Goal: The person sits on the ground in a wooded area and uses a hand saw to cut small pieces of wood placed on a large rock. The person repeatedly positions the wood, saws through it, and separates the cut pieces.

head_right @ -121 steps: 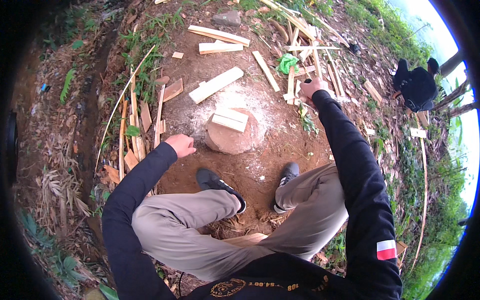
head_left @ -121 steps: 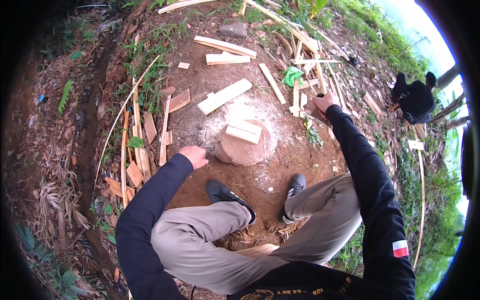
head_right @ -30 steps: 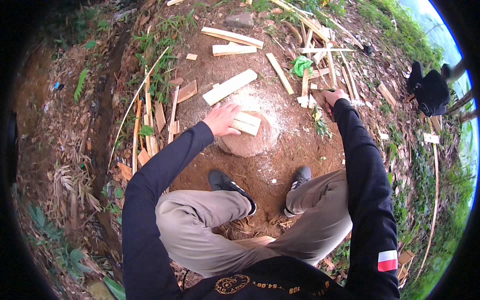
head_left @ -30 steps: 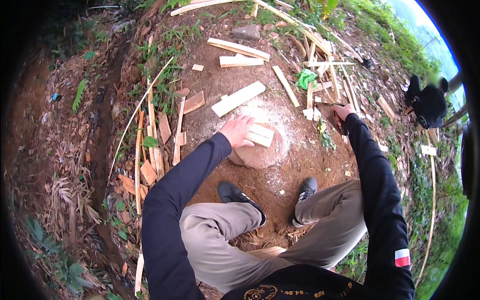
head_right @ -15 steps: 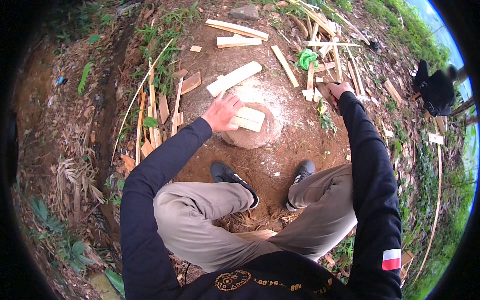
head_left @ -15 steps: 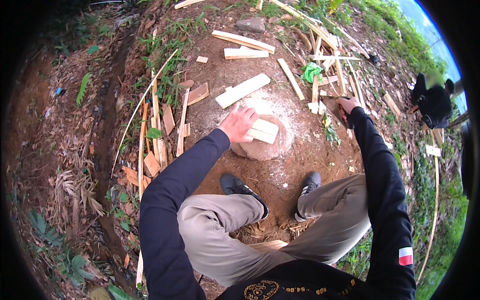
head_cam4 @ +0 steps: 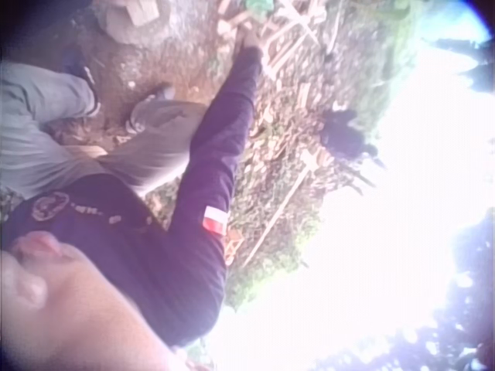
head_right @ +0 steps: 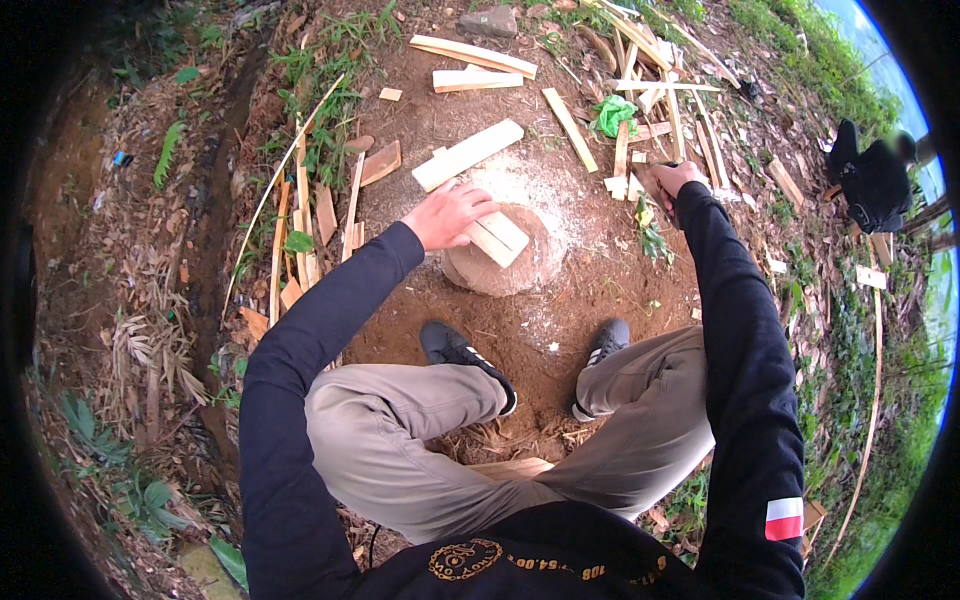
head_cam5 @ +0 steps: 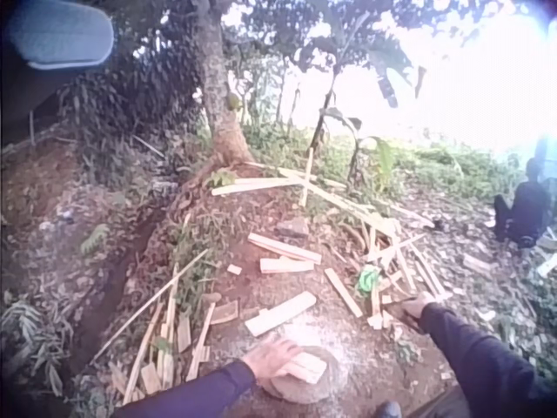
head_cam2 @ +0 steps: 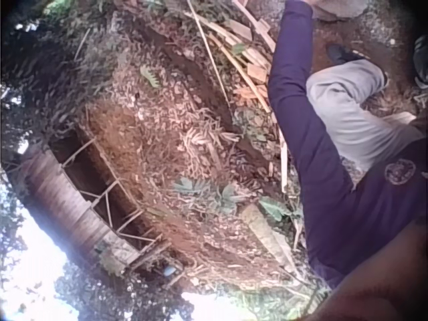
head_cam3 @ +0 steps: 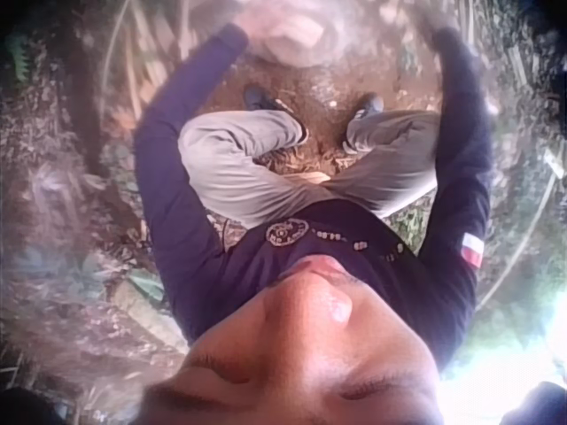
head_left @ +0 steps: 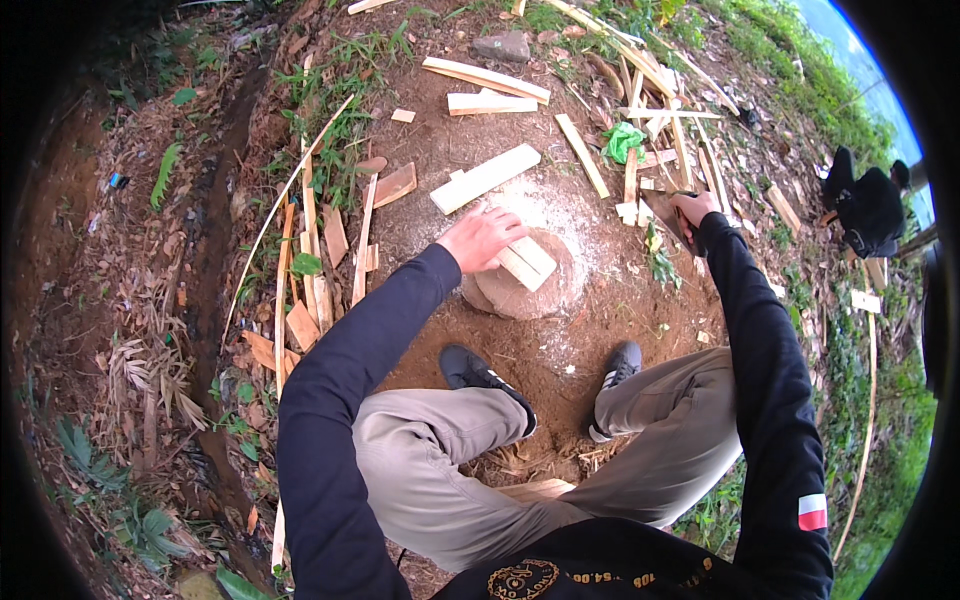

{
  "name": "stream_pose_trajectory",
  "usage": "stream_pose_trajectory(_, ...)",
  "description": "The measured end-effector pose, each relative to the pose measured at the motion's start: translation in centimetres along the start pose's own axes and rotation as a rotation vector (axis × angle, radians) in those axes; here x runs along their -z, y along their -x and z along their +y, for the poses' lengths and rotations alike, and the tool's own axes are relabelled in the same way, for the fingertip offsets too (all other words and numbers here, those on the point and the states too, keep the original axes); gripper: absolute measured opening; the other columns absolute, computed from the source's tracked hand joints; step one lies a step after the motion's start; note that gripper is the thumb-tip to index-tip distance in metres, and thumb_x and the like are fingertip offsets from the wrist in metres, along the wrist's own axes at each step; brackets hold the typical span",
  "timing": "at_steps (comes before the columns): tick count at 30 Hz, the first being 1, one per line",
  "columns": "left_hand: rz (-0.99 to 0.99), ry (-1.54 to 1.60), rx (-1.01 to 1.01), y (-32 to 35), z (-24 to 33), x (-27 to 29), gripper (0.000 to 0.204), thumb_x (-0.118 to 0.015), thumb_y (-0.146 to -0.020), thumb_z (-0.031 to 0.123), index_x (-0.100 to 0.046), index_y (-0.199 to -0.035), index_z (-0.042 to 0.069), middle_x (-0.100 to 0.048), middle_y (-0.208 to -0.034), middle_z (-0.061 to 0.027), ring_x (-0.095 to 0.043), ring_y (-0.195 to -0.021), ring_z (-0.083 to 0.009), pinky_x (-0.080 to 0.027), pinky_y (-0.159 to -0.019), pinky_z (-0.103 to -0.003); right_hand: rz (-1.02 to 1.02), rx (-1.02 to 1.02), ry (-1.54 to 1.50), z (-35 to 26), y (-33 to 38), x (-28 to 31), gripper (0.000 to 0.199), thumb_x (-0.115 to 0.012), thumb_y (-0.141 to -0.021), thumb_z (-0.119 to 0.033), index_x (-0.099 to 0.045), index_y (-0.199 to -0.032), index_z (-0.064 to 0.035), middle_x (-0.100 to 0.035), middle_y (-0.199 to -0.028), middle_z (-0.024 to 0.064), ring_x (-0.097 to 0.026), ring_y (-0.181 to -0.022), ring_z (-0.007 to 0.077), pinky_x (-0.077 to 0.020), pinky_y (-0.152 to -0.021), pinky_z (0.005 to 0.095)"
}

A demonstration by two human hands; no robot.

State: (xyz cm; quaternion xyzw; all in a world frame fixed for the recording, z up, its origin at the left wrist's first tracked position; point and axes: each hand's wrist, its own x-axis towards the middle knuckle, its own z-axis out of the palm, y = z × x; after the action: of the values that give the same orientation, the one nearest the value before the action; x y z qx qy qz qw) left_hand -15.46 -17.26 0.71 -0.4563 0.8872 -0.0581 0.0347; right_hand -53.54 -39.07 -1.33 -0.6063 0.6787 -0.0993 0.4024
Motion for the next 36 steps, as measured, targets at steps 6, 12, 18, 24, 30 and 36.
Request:
stream_pose_trajectory(6,0.081,0.038,0.114,-0.5,-1.1,-2.7,0.057,-0.064,-0.08,0.008,-0.048,-0.134,0.011,-0.052,-0.136,-0.0097,-0.051,-0.126,-0.0259,-0.042,-0.103,-0.044,-0.073,0.073,-0.015,0.3,0.3,0.3,0.048,-0.067,-0.086,-0.032,-0.051,-0.051,-0.0037,-0.053,-0.045,0.0084,-0.053,-0.035,0.0207,-0.0454,-0.037,0.0346)
stream_pose_trajectory(12,-0.178,0.169,0.345,1.5,-1.6,-2.2,0.051,-0.061,-0.082,0.009,-0.05,-0.132,0.008,-0.053,-0.134,-0.013,-0.055,-0.122,-0.0294,-0.045,-0.1,-0.049,-0.196,-0.037,-0.14,1.5,1.4,0.7,0.051,-0.07,-0.089,-0.038,-0.049,-0.054,-0.0069,-0.051,-0.047,0.006,-0.056,-0.04,0.0202,-0.0464,-0.039,0.0349)
stream_pose_trajectory(18,-0.394,0.285,0.574,2.2,-5.6,-1.7,0.037,-0.062,-0.085,0.023,-0.062,-0.119,0.008,-0.067,-0.11,-0.0182,-0.066,-0.101,-0.0359,-0.052,-0.089,-0.046,-0.215,0.033,-0.184,2.3,1.4,0.9,0.043,-0.069,-0.089,-0.031,-0.051,-0.059,-0.0063,-0.052,-0.049,0.0057,-0.052,-0.036,0.0186,-0.0436,-0.035,0.0345)
stream_pose_trajectory(24,0.464,0.901,0.989,0.6,-3.7,-4.8,0.037,-0.061,-0.092,0.036,-0.065,-0.111,0.005,-0.07,-0.104,-0.0172,-0.068,-0.1,-0.0283,-0.052,-0.087,-0.039,0.065,0.001,-0.28,1.4,2.5,0.2,0.043,-0.068,-0.088,-0.033,-0.049,-0.059,-0.0084,-0.049,-0.048,0.0057,-0.048,-0.035,0.0188,-0.0407,-0.035,0.0348)
stream_pose_trajectory(30,0.901,0.793,1.097,1.9,4.0,-9.1,0.02,-0.059,-0.095,0.024,-0.061,-0.098,0.005,-0.066,-0.099,-0.0131,-0.063,-0.098,-0.0306,-0.046,-0.092,-0.042,0.215,0.036,-0.443,0.7,3.4,0.7,0.041,-0.068,-0.086,-0.031,-0.05,-0.058,-0.0079,-0.048,-0.047,0.0051,-0.047,-0.034,0.0187,-0.0403,-0.034,0.0348)
stream_pose_trajectory(36,0.946,0.571,1.132,1.1,6.5,-8.9,0.019,-0.056,-0.097,0.019,-0.061,-0.102,0.002,-0.063,-0.104,-0.0131,-0.058,-0.103,-0.031,-0.045,-0.091,-0.042,0.27,0.06,-0.456,0.3,4.2,0.4,0.039,-0.069,-0.086,-0.031,-0.051,-0.06,-0.0078,-0.048,-0.047,0.0045,-0.046,-0.034,0.018,-0.0398,-0.034,0.0337)
